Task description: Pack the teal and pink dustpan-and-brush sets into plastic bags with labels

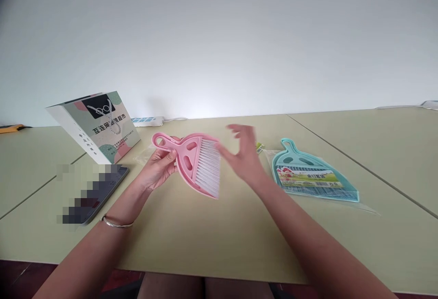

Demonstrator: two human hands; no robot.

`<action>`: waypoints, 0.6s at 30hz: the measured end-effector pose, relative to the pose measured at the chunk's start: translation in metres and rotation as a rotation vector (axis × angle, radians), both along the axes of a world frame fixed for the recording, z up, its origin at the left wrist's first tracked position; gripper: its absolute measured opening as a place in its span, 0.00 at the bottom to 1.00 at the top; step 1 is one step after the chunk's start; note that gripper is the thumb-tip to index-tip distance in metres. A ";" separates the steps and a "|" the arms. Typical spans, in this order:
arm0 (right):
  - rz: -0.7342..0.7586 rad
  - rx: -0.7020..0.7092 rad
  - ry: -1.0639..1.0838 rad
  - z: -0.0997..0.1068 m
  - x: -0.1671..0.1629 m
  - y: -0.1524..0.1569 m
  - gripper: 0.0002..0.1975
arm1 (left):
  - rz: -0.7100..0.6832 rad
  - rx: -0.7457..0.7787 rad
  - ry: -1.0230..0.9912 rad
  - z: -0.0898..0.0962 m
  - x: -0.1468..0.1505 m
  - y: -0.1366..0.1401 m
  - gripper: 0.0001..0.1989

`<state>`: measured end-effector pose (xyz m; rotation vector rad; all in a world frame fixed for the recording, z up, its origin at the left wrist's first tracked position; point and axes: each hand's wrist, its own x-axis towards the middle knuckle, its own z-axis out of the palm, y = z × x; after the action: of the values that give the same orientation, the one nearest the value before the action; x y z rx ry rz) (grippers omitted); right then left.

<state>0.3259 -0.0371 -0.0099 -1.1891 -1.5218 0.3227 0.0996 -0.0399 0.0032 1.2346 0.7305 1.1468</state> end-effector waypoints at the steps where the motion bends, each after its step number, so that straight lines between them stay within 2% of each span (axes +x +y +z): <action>1: 0.137 0.020 -0.137 0.004 -0.010 -0.006 0.19 | -0.025 0.028 0.020 0.002 0.003 -0.004 0.23; 3: 0.316 0.014 -0.284 0.013 -0.027 -0.016 0.12 | -0.051 0.133 0.077 0.007 0.005 -0.009 0.22; 5: 0.397 -0.012 -0.346 0.023 -0.036 -0.022 0.09 | -0.024 0.292 0.154 0.012 0.002 -0.012 0.20; 7: 0.418 -0.010 -0.365 0.035 -0.040 -0.027 0.08 | 0.052 0.452 0.194 0.017 -0.003 -0.011 0.20; 10: 0.375 0.077 -0.350 0.054 -0.041 -0.033 0.07 | 0.170 0.604 0.154 0.022 -0.010 -0.011 0.19; 13: 0.417 0.102 -0.344 0.065 -0.044 -0.039 0.06 | 0.154 0.677 0.125 0.025 -0.018 -0.017 0.17; 18: 0.783 -0.130 -0.285 0.060 -0.053 -0.040 0.05 | -0.041 0.617 0.288 0.027 -0.030 -0.031 0.20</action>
<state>0.2725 -0.0767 0.0498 -0.7012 -2.2130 0.8024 0.0701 -0.0712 0.0300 1.9535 0.5691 1.2169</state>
